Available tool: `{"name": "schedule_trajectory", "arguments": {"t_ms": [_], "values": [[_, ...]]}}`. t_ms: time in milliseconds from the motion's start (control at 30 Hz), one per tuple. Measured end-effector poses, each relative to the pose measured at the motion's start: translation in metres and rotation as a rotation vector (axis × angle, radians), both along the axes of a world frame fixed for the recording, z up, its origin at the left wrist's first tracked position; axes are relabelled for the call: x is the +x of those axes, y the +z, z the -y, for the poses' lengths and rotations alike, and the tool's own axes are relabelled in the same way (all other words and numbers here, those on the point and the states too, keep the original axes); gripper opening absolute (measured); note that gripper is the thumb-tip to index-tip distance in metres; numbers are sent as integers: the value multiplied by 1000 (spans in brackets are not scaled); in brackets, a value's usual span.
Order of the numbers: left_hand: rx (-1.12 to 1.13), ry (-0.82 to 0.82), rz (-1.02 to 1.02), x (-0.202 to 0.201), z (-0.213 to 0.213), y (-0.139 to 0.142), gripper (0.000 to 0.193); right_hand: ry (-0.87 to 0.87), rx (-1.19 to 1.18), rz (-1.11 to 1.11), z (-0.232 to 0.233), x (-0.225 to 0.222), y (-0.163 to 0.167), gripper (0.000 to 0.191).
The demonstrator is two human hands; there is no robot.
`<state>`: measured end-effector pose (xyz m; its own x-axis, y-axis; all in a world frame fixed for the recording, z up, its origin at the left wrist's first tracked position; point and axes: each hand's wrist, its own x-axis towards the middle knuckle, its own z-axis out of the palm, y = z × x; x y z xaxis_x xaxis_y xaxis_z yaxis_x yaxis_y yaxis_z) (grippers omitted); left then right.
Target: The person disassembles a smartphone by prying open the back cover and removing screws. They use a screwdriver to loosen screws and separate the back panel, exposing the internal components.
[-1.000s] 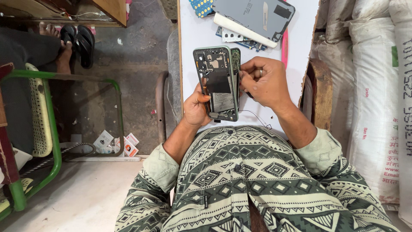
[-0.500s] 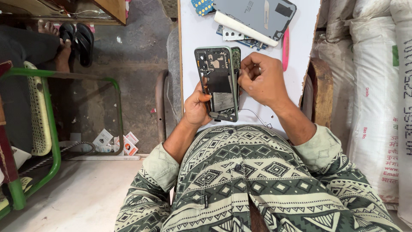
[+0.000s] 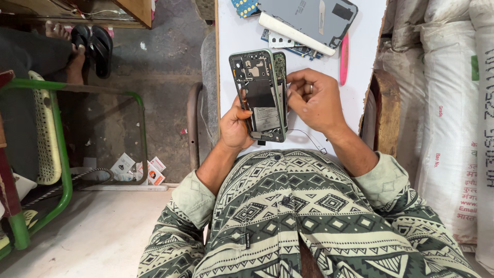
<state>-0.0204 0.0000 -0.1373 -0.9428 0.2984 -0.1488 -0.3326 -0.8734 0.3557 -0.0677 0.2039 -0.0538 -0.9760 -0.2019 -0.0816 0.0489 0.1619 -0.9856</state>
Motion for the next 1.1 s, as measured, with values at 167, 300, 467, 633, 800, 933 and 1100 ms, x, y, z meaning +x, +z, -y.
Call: {"name": "schedule_trajectory", "arguments": {"t_ms": [167, 300, 467, 633, 800, 933, 1100], "values": [[7, -22, -20, -1, 0, 6, 68, -13, 9, 36, -4, -4, -2, 13], [11, -36, -21, -2, 0, 12, 68, -8, 28, 37, -6, -6, -3, 12], [-8, -58, -41, -4, 0, 20, 69, 34, -53, 44, -9, -9, -3, 12], [-37, -85, -101, -6, -2, 28, 71, 77, -90, 131, -13, -16, 3, 12], [-71, -108, -108, -6, -2, 31, 72, 94, -89, 225, -13, -19, 9, 13], [-66, -92, -83, -6, -3, 31, 71, 109, -92, 214, -13, -19, 9, 13], [-61, -82, -85, -6, -2, 32, 71, 102, -187, 269, -14, -19, 4, 16]]}}
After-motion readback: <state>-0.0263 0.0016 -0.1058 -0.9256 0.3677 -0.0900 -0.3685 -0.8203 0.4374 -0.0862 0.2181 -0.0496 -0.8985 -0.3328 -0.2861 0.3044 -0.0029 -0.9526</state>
